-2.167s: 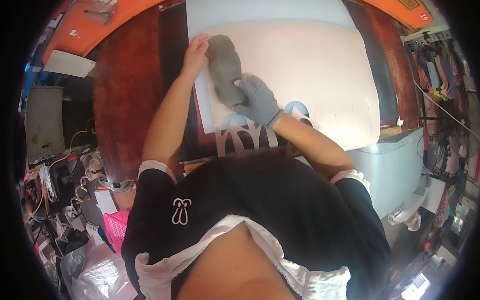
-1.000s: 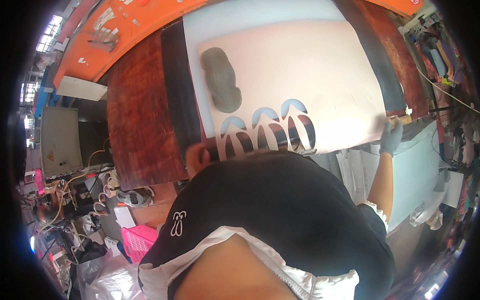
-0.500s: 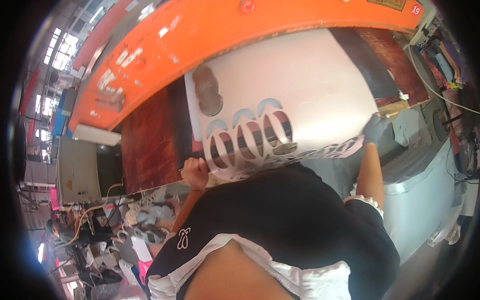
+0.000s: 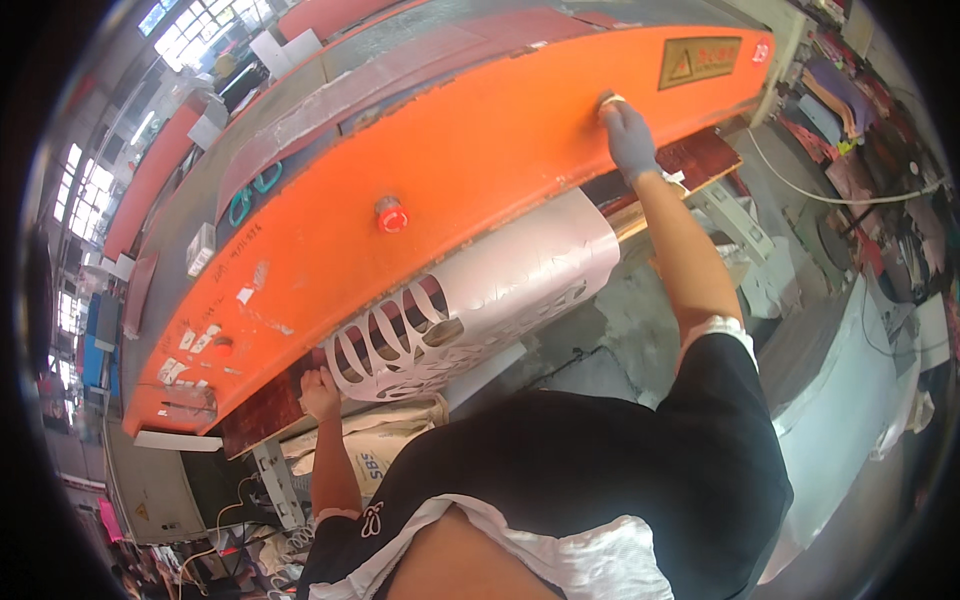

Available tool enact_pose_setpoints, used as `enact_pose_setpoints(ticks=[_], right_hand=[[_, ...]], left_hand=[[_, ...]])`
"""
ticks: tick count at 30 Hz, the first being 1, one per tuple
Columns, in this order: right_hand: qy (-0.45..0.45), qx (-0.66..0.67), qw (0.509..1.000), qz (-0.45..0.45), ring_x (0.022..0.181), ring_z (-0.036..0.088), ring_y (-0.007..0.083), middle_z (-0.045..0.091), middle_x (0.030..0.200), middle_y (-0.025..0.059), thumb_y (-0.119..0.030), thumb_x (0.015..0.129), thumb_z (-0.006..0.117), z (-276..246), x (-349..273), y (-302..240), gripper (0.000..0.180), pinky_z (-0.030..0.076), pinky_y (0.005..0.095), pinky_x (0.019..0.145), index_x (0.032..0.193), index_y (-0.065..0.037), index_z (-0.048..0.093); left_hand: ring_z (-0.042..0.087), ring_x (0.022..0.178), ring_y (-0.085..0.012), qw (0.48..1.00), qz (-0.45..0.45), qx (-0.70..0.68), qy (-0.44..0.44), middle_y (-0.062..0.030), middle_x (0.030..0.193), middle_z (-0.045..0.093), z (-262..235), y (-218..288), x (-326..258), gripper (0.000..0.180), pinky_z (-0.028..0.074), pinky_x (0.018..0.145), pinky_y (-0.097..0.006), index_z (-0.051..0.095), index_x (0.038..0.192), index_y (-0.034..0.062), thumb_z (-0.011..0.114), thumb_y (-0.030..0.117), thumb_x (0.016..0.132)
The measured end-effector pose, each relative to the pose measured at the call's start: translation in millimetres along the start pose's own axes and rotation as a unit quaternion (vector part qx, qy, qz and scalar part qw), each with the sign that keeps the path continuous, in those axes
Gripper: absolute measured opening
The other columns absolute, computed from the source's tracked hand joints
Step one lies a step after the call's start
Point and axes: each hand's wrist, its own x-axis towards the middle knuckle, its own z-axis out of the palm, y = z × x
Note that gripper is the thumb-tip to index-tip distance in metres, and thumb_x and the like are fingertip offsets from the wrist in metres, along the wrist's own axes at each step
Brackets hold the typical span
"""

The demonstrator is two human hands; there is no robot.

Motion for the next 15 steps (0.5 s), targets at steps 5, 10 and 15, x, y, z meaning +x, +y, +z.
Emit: enact_pose_setpoints(ticks=[5,10,15], right_hand=[[-0.040,0.072,0.997,0.005,0.096,0.056,0.0239,0.060,0.102,0.0181,-0.027,0.092,0.046,12,-9,35,0.039,0.042,0.0353,0.086,0.108,0.007,0.054],[-0.144,-0.369,0.915,-0.080,0.077,0.055,0.0390,0.058,0.083,0.0176,-0.025,0.084,0.053,1,-88,89,0.022,0.044,0.0476,0.071,0.084,-0.004,0.057],[-0.142,-0.398,0.900,-0.111,0.080,0.055,0.0357,0.060,0.085,0.0157,-0.031,0.083,0.051,15,-93,110,0.026,0.042,0.0463,0.076,0.082,-0.007,0.062]], left_hand=[[0.052,0.065,-0.0308,0.999,0.000,0.051,0.018,-0.0103,0.065,0.048,7,-8,7,0.019,0.040,0.052,-0.045,0.048,0.060,0.0067,0.054,0.015,0.076],[0.052,0.065,-0.0303,0.998,-0.019,0.063,0.009,-0.0094,0.066,0.048,-4,-7,10,0.018,0.041,0.052,-0.045,0.047,0.060,0.0078,0.055,0.016,0.074],[0.054,0.071,-0.0336,0.995,-0.041,0.093,-0.020,-0.0136,0.071,0.053,-5,-3,14,0.021,0.044,0.060,-0.046,0.053,0.063,0.0052,0.055,0.019,0.078]])
